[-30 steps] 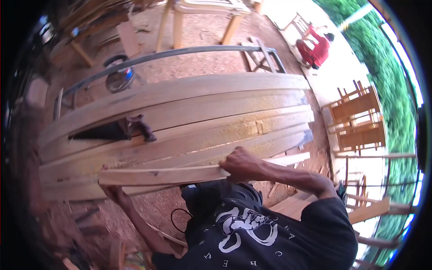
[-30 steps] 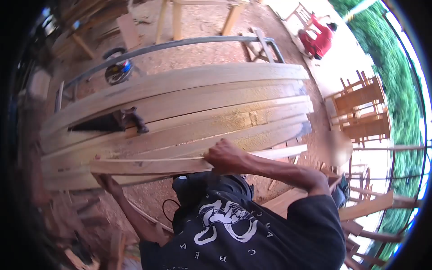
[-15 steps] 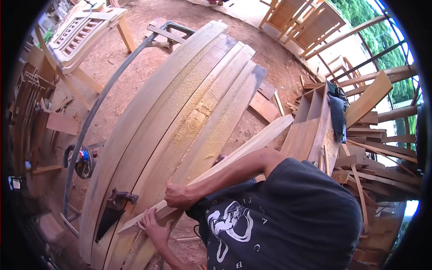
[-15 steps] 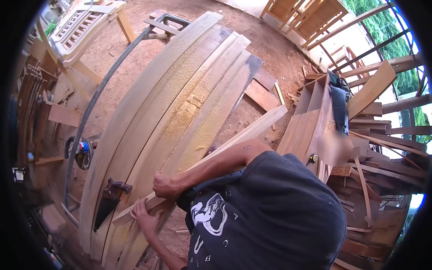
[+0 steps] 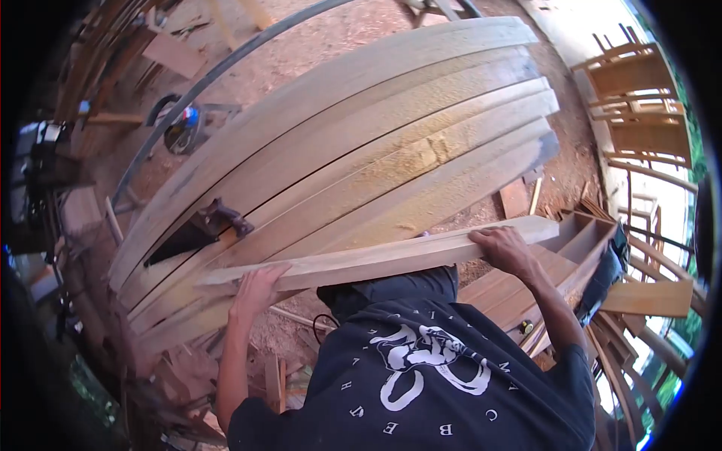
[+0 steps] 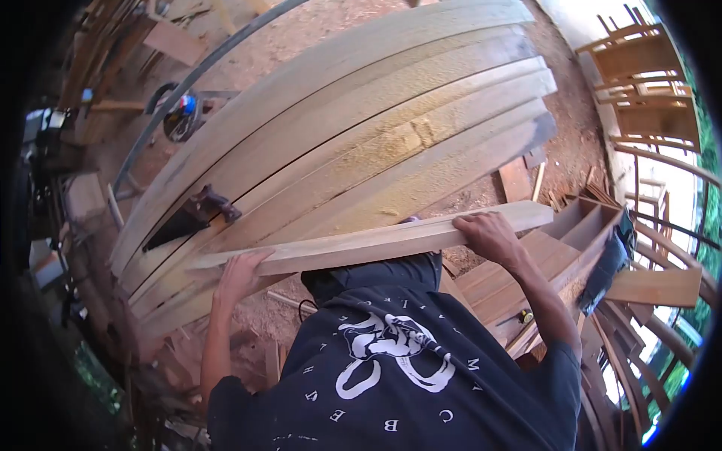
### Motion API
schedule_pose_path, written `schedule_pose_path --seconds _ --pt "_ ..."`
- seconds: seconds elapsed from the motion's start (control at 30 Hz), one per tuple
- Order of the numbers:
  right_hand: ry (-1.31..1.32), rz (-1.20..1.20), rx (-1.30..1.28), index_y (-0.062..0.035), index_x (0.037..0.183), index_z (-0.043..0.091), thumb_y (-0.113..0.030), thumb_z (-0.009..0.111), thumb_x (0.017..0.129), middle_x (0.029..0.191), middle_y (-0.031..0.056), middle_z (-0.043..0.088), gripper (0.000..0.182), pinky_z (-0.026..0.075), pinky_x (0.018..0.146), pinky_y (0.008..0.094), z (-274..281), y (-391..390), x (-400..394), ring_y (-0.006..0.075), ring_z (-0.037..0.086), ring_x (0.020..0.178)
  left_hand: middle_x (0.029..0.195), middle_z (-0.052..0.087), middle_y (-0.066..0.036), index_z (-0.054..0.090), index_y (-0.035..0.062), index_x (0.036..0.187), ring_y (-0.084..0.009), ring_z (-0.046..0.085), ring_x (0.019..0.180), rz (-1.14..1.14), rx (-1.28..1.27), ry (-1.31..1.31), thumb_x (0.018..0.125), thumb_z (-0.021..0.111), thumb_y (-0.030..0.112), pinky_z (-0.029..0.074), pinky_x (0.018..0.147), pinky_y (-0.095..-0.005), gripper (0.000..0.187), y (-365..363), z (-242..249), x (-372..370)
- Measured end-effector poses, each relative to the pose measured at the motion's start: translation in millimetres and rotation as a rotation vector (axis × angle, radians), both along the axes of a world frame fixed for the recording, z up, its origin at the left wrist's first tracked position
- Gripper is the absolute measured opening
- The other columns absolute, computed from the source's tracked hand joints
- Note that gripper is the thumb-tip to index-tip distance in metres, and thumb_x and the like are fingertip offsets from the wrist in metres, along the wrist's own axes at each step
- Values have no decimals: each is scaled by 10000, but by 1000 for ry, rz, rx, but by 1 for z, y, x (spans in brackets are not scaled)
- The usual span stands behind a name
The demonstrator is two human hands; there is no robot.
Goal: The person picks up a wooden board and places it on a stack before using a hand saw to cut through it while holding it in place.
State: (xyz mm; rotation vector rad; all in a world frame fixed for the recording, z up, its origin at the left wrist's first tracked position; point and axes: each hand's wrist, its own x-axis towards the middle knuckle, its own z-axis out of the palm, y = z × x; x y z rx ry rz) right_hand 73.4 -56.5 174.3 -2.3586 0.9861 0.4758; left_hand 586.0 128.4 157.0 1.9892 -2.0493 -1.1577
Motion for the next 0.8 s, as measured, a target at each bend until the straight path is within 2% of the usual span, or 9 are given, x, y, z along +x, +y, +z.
schedule_pose_path --seconds 0.13,0.23,0.4,0.47,0.57,0.67,0.73,0.77,0.8 --pt "104 44 1 -122 1026 646 -103 783 738 978 101 721 319 523 773 486 4 -28 28 348 691 954 1159 696 -203 680 98 1257 -416 655 1064 52 40 -57 778 657 9 530 919 -477 488 13 4 12" --pt "-64 83 -98 -117 1000 653 -122 789 749 961 90 719 286 521 776 468 7 -53 57 336 691 940 1152 693 -211 674 109 1281 -413 653 1070 169 111 -83 779 670 26 527 917 -474 509 28 4 13" --pt "-79 216 -121 -132 966 684 -173 714 877 824 62 697 103 519 713 419 -29 -83 120 249 693 807 1141 704 -213 690 103 1263 -380 678 1067 364 101 -210 749 787 41 532 913 -420 527 48 6 32" --pt "-89 272 -169 -133 979 693 -204 739 859 838 69 704 147 521 714 423 -59 -76 139 251 694 819 1121 714 -205 694 100 1255 -371 689 1054 369 64 -193 739 809 39 536 900 -409 532 64 -5 50" --pt "11 228 -66 -140 987 702 -247 769 818 853 78 709 211 516 715 422 -55 -66 160 256 699 858 1098 721 -202 693 86 1247 -364 696 1045 391 63 -164 738 817 52 535 890 -403 525 71 -8 64" --pt "-92 111 -26 -129 987 696 -286 797 770 857 81 710 287 502 780 427 -50 -58 162 272 697 911 1079 723 -200 695 75 1219 -376 690 1037 419 87 -193 737 814 64 534 887 -414 497 65 -13 66" --pt "-276 71 -190 -113 976 685 -283 802 745 870 76 712 310 478 866 441 -53 -52 162 286 692 943 1065 724 -192 697 73 1179 -389 685 1022 412 153 -250 742 805 102 534 883 -431 451 50 2 57" --pt "-211 56 -202 -112 1004 687 -286 803 740 910 71 713 337 463 906 443 -54 -49 162 279 679 987 1054 726 -187 695 71 1166 -387 687 1008 418 225 -259 754 801 142 535 878 -435 431 34 17 44" --pt "-157 73 -211 -110 1032 688 -289 804 736 949 67 714 365 447 947 445 -54 -47 163 271 667 1030 1044 731 -176 699 84 1165 -381 692 988 310 62 -262 767 792 212 538 875 -438 428 30 13 38"
